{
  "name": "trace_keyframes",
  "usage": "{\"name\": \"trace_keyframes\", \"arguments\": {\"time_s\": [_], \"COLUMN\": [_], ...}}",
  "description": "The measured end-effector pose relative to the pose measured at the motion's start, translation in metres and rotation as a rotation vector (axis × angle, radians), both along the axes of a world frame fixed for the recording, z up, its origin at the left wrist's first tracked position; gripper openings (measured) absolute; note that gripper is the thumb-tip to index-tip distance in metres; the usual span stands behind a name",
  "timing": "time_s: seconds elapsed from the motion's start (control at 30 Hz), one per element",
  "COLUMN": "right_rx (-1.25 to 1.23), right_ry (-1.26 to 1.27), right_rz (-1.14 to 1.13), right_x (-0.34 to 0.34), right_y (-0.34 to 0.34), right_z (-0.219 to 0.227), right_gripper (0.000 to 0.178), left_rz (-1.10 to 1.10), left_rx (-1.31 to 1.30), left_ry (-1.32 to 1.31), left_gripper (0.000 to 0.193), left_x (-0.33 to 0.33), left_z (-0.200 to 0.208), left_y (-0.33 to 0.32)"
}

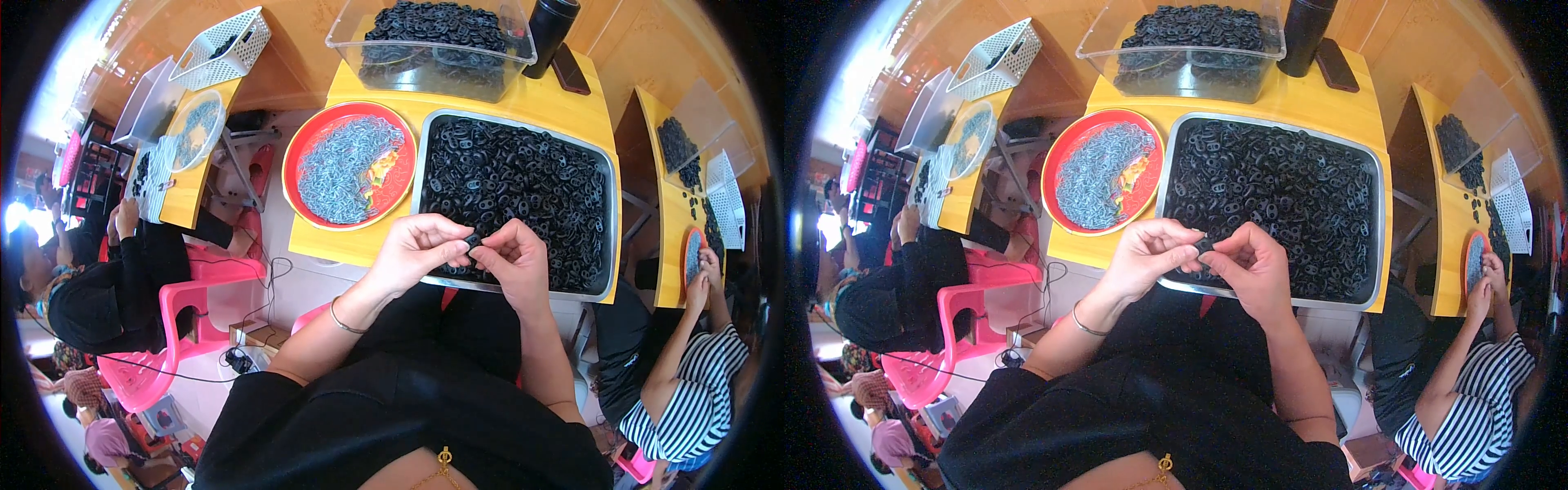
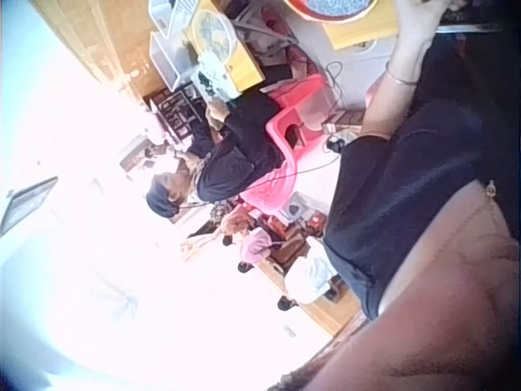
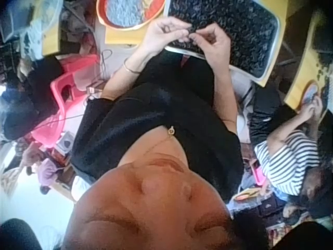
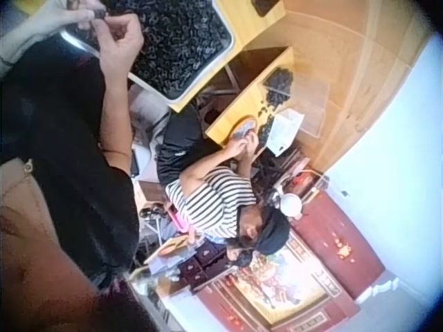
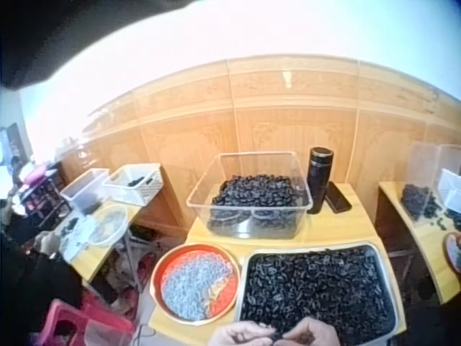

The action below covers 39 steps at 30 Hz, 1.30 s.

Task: The person assembles plastic cord locks by hand, picking small springs from a dish and plastic toggle pieces from a tray, inserting the springs into the toggles, and fitting the components together.

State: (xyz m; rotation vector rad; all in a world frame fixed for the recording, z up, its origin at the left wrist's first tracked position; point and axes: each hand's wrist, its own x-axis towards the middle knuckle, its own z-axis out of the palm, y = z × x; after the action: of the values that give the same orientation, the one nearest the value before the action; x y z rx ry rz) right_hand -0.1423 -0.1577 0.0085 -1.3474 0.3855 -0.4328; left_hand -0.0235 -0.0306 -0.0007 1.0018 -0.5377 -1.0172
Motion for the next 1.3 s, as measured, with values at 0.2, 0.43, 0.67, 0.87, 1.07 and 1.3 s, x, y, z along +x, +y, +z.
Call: {"name": "trace_keyframes", "arguments": {"time_s": [0.2,0.43,0.67,0.87,1.07,1.3], "right_rx": [-0.147,-0.581,-0.612,-0.596,-0.572,-0.544], "right_ry": [0.013,-0.016,0.019,0.028,0.035,0.020], "right_rz": [0.003,0.174,0.162,0.113,0.066,0.091], "right_x": [0.001,0.001,-0.001,0.001,0.003,0.007], "right_y": [0.003,-0.003,0.000,0.005,0.010,0.010], "right_z": [0.001,0.018,0.016,0.009,0.000,-0.002], "right_gripper": [0.023,0.040,0.029,0.026,0.026,0.027], "left_rz": [-0.056,-0.184,-0.247,-0.253,-0.271,-0.289], "left_rx": [0.049,0.018,0.040,0.064,0.104,0.109], "left_ry": [0.050,0.063,0.062,0.075,0.043,0.096], "left_gripper": [0.015,0.026,0.036,0.033,0.030,0.030], "left_x": [0.007,0.018,0.019,0.022,0.028,0.033], "left_z": [0.000,0.003,0.005,0.005,0.004,0.000], "left_y": [0.001,0.005,0.005,0.006,0.007,0.009]}}
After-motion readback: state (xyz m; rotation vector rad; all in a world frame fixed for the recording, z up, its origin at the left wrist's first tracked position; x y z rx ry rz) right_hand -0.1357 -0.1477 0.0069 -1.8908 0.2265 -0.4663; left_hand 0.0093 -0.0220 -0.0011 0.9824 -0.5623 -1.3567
